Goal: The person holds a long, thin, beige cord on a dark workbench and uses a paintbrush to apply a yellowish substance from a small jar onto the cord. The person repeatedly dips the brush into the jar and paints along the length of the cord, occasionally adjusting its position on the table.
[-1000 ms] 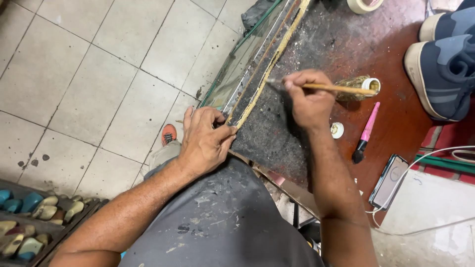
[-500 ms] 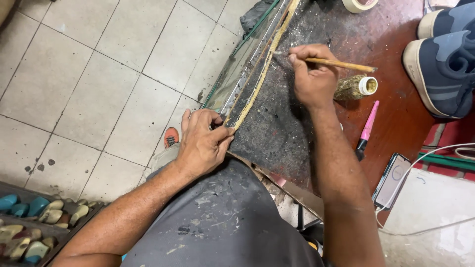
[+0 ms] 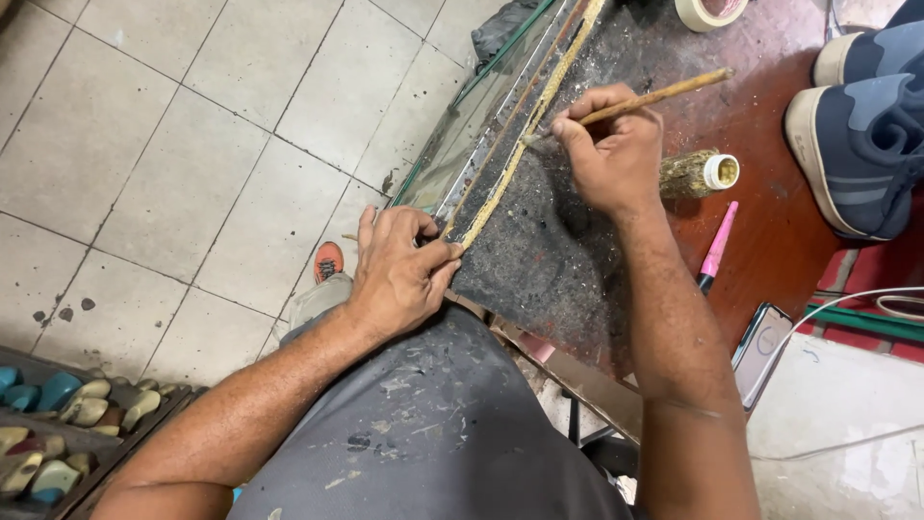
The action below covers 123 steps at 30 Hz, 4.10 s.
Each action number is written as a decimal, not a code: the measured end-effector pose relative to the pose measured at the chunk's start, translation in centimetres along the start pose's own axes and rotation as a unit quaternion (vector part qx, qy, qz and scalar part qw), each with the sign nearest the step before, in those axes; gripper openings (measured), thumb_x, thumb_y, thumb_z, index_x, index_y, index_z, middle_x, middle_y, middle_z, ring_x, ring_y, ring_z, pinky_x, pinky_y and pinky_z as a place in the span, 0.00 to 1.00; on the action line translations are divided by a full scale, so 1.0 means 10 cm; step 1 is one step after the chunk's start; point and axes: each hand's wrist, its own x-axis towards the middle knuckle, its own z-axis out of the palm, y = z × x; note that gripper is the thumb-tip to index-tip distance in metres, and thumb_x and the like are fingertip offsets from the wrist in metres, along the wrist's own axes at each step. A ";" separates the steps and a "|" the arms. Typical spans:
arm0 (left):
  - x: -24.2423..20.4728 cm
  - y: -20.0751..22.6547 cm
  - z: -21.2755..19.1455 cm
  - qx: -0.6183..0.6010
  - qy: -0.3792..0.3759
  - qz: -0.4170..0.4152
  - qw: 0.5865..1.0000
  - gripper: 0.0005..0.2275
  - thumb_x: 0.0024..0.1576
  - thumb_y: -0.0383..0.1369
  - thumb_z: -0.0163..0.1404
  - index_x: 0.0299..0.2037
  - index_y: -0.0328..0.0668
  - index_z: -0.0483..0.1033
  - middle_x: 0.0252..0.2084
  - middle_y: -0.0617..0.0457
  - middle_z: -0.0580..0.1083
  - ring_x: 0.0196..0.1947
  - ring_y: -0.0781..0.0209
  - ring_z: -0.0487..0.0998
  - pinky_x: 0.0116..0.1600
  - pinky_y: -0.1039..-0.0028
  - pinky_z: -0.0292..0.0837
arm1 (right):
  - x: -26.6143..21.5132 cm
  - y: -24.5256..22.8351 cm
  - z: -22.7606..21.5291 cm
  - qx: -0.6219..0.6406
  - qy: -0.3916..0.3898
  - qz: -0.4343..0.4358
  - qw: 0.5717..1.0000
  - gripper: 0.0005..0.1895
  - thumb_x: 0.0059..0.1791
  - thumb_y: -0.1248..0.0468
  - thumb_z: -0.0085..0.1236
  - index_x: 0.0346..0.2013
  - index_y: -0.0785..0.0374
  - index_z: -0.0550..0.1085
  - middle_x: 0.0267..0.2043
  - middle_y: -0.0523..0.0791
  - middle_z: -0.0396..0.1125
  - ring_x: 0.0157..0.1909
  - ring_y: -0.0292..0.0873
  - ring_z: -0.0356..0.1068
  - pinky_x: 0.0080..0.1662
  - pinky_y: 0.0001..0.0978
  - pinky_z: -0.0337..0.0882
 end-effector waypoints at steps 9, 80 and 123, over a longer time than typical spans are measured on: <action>-0.01 -0.02 0.04 -0.027 0.044 0.007 0.999 0.03 0.56 0.36 0.59 0.36 0.52 0.82 0.40 0.50 0.67 0.53 0.43 0.70 0.64 0.27 0.49 | -0.16 0.22 0.15 0.169 0.040 -0.092 0.980 0.10 0.54 0.78 0.65 0.39 0.70 0.70 0.36 0.57 0.75 0.33 0.43 0.74 0.38 0.30 0.76; -0.16 -0.20 -0.05 -0.026 0.043 0.037 0.998 0.04 0.55 0.38 0.62 0.34 0.54 0.80 0.41 0.54 0.70 0.50 0.44 0.73 0.66 0.31 0.49 | -0.70 0.30 0.55 0.177 0.253 -0.060 0.949 0.13 0.48 0.82 0.64 0.34 0.67 0.68 0.34 0.57 0.74 0.34 0.45 0.75 0.37 0.34 0.75; -0.25 -0.27 0.08 -0.265 0.064 -0.003 0.962 0.03 0.57 0.30 0.60 0.39 0.47 0.83 0.33 0.52 0.76 0.27 0.50 0.78 0.33 0.67 0.76 | -1.92 0.04 1.30 0.046 0.218 -0.272 0.936 0.07 0.42 0.79 0.69 0.24 0.67 0.80 0.36 0.59 0.78 0.39 0.62 0.80 0.41 0.45 0.80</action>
